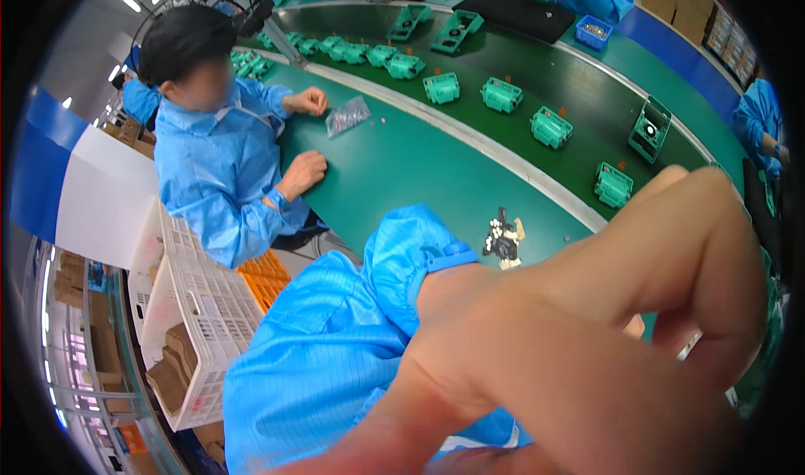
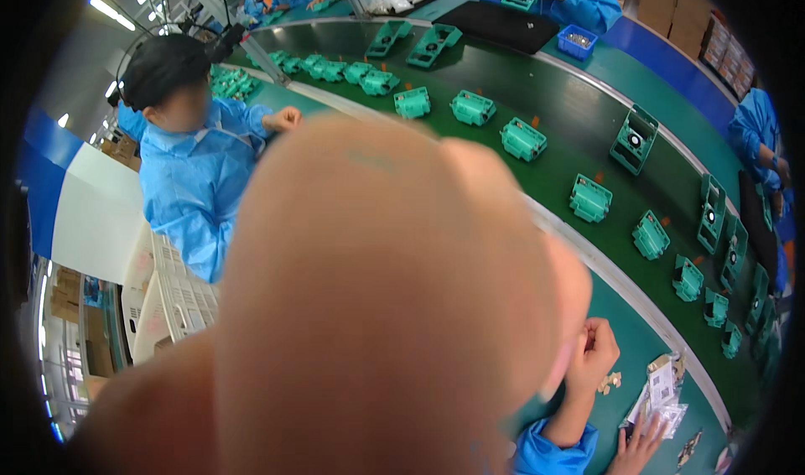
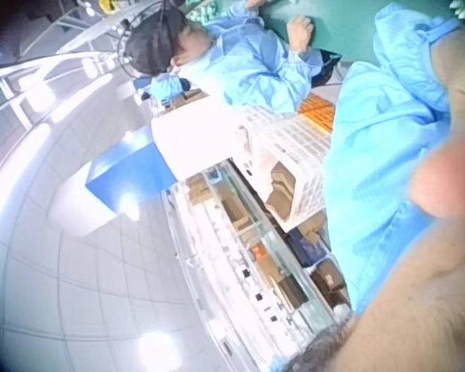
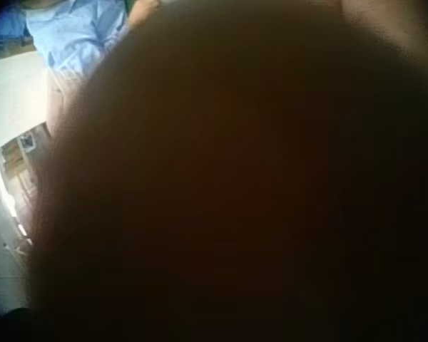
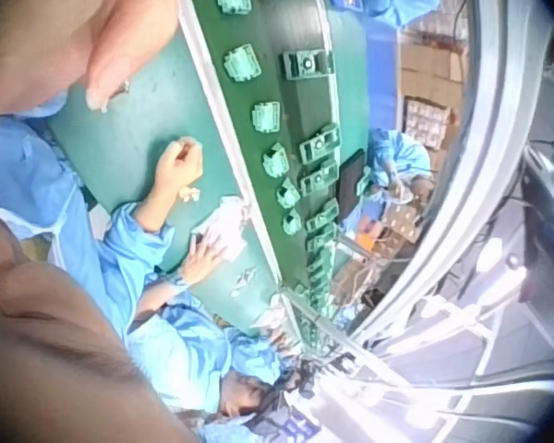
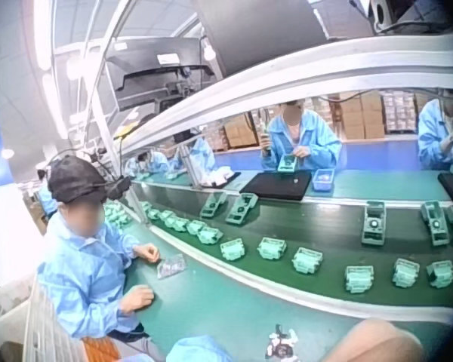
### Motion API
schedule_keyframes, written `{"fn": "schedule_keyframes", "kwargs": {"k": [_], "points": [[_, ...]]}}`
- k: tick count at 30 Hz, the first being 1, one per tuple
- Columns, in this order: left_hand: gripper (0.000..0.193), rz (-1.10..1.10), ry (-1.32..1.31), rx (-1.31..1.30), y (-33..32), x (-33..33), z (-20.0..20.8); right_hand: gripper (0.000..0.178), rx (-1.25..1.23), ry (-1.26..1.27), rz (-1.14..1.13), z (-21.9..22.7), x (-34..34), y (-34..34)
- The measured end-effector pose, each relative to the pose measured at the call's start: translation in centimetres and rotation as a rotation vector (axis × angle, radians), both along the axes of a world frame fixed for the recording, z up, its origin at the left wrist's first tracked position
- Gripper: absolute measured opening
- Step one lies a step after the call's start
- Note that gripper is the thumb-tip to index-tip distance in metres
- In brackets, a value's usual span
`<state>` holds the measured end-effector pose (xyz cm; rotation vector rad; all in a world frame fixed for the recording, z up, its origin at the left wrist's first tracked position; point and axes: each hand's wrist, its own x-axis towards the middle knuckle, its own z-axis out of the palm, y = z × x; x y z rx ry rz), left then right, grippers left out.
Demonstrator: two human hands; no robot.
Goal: The person assembles small electronic components and circuit boards into a plastic housing using screws, working by hand at a factory workstation.
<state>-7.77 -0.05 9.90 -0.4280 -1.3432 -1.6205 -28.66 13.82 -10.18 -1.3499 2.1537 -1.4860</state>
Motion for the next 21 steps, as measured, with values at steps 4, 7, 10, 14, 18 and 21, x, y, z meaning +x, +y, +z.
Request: {"fn": "schedule_keyframes", "kwargs": {"k": [4, 7, 10, 14, 18, 21], "points": [[0.037, 0.007, 0.014, 0.002, 1.5, 0.2, -0.1, 0.006, 0.004, 0.059, -0.011, 0.1, -0.5, 0.5], [0.041, 0.03, 0.029, -0.014, 1.1, 2.9, 1.4, 0.006, 0.008, 0.043, -0.023, 0.3, -0.7, 0.5], [0.044, 0.049, 0.044, -0.026, 0.9, 4.6, 2.1, 0.007, 0.015, 0.033, -0.023, 0.1, -0.5, 0.2], [0.049, 0.076, 0.058, -0.036, 1.3, 5.2, 2.7, 0.007, 0.018, 0.061, -0.015, 0.3, -0.3, 0.4], [0.047, 0.156, -0.04, -0.183, 0.0, 6.1, -0.2, 0.007, 0.037, 0.044, -0.027, 0.1, -0.7, 1.0], [0.03, 0.123, -0.338, -0.097, -0.3, 7.9, -5.6, 0.007, 0.012, 0.078, -0.051, 0.6, -0.9, 1.4]]}}
